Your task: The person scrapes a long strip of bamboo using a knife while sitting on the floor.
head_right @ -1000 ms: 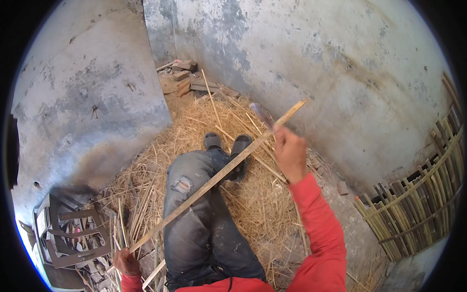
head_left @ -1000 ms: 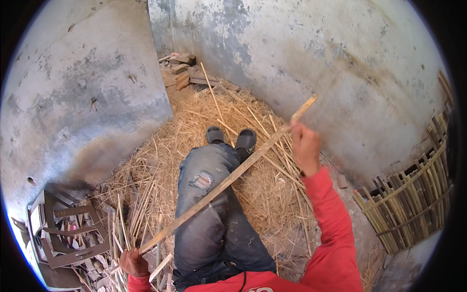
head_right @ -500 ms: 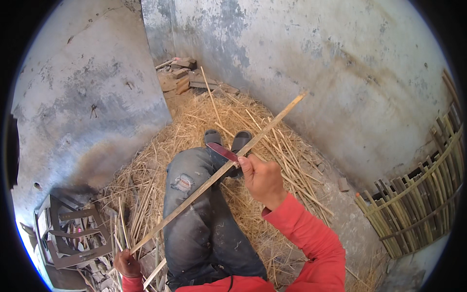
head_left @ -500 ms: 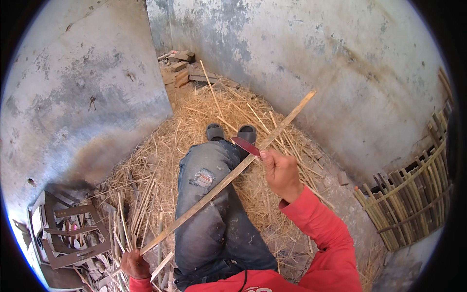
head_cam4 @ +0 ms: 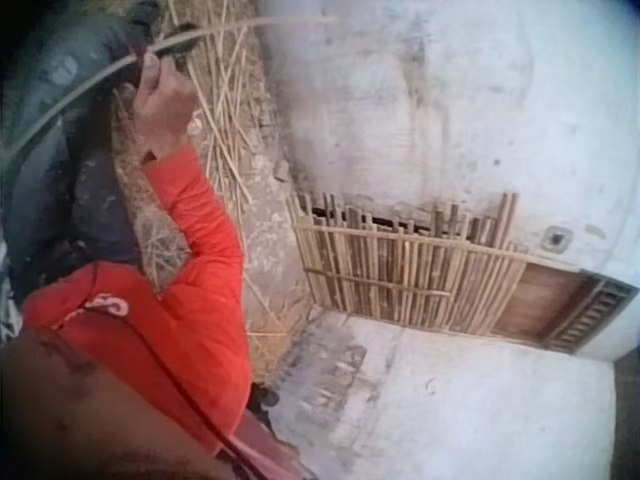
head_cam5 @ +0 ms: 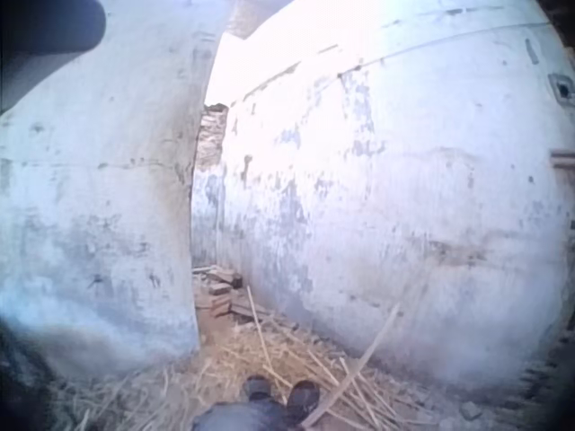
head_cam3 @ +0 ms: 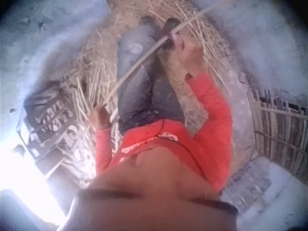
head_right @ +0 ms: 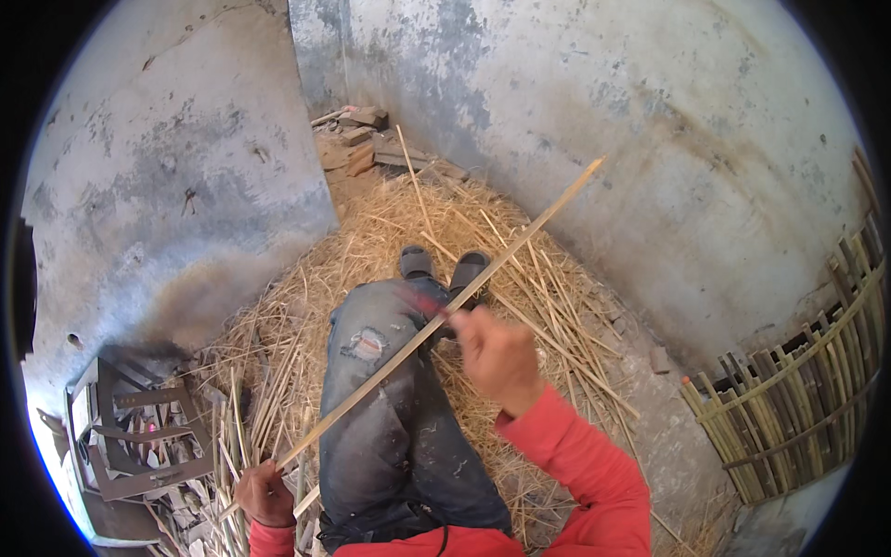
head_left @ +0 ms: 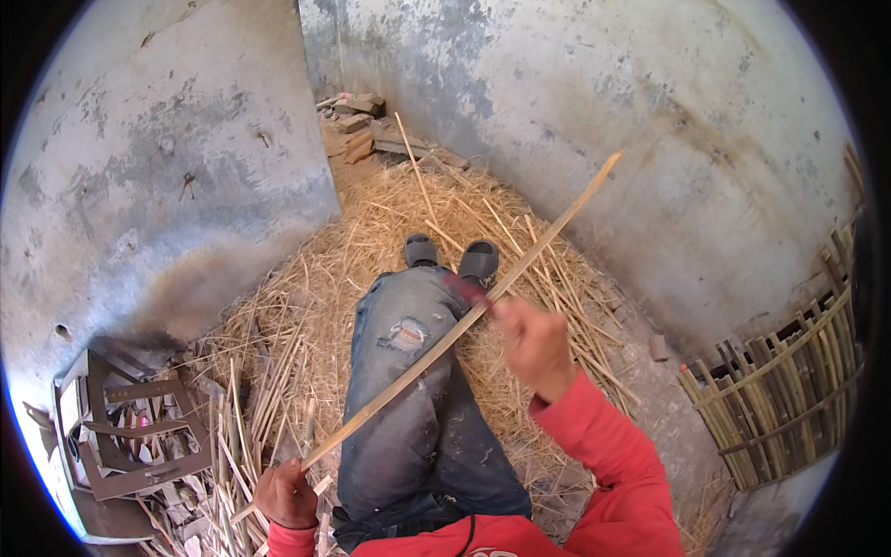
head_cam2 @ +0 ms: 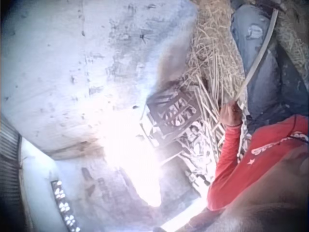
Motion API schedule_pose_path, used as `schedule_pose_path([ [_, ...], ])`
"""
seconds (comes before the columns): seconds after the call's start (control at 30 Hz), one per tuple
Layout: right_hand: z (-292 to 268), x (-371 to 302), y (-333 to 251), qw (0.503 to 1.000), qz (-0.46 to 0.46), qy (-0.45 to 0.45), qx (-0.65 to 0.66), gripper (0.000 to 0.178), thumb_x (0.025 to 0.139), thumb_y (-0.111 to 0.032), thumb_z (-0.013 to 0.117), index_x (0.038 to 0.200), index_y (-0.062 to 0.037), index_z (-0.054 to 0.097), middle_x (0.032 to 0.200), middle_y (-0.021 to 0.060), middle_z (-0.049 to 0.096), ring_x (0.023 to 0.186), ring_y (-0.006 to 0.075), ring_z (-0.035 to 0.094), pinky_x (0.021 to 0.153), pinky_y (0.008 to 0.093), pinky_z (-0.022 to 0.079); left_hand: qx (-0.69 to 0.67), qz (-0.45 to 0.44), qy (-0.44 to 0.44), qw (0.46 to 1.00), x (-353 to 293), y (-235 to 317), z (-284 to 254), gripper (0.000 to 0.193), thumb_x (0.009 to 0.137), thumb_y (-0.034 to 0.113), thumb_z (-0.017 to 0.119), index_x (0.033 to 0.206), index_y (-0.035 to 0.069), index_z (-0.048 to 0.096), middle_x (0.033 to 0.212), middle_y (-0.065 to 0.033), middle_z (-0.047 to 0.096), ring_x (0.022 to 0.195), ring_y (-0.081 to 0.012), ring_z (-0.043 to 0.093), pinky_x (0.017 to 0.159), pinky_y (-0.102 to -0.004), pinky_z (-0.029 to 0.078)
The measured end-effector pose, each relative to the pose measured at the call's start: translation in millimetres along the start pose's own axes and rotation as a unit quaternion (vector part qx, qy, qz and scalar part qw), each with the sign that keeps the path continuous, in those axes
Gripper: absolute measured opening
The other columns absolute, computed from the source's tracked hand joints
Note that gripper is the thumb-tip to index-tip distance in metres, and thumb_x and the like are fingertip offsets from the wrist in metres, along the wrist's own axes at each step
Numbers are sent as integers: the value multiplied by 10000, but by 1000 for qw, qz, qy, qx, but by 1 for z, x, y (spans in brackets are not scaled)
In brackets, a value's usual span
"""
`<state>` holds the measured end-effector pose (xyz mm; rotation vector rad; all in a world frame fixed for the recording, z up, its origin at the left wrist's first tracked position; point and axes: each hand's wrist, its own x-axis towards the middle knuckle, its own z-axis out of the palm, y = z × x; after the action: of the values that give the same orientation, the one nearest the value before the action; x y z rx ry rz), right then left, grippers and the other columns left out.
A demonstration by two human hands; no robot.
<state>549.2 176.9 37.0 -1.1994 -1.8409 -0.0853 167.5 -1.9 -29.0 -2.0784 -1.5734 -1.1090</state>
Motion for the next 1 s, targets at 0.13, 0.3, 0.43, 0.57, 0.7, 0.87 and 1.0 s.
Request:
schedule_pose_path([
  [0.13, -33, 35, 62, 982, 150, 74, -85, 381, 1066, -283, 526, 850, -25, 704, 509, 114, 467, 394, 204, 458, 408, 391, 340, -27, -5, -15, 1000, 21, 18, 2, 219, 796, -106, 679, 971, 24, 650, 782, -138, 700, 559, -290, 589, 502, -382, 435],
  [0.3, -9, 18, 23, 993, 115, 37, -9, 377, 1061, -288, 539, 833, -21, 677, 531, 142, 501, 414, 246, 476, 436, 404, 372, -17, -15, -18, 1000, 41, 39, 11, 231, 785, -123, 680, 966, 20, 665, 816, -142, 727, 556, -275, 587, 505, -368, 434],
  [0.43, 2, 0, -8, 998, 59, -10, 7, 388, 1060, -289, 544, 792, -37, 668, 527, 143, 509, 412, 238, 479, 428, 400, 376, -54, -67, -14, 996, 43, 52, 19, 256, 749, -154, 701, 949, 5, 680, 839, -142, 739, 600, -271, 636, 539, -348, 479],
  [0.57, -10, 23, 17, 990, 128, 59, -25, 400, 1081, -285, 505, 800, -51, 667, 485, 79, 469, 391, 174, 457, 391, 378, 338, -77, -57, 9, 995, 46, 58, 32, 244, 764, -107, 710, 960, 37, 691, 896, -120, 767, 546, -251, 596, 495, -335, 454],
  [0.7, 3, -4, -9, 995, 94, 31, -10, 393, 1081, -273, 504, 812, -33, 661, 480, 99, 467, 380, 199, 468, 391, 381, 342, -69, -72, 7, 995, 51, 66, 33, 248, 763, -109, 706, 962, 38, 691, 895, -115, 767, 548, -245, 597, 496, -334, 452],
  [0.87, -2, 0, -15, 999, 49, 0, 3, 383, 1071, -272, 526, 794, -34, 643, 500, 136, 489, 384, 257, 494, 398, 398, 359, -72, -80, -2, 994, 46, 63, 32, 224, 767, -95, 713, 945, 39, 690, 896, -114, 766, 532, -234, 585, 491, -334, 444],
  [1.0, -2, -7, -37, 988, 150, -26, 12, 371, 1055, -248, 551, 739, -60, 603, 519, 154, 520, 403, 311, 529, 418, 421, 397, -94, -86, -1, 992, 51, 69, 34, 216, 773, -120, 726, 947, 5, 704, 747, -112, 696, 529, -232, 564, 484, -336, 417],
])
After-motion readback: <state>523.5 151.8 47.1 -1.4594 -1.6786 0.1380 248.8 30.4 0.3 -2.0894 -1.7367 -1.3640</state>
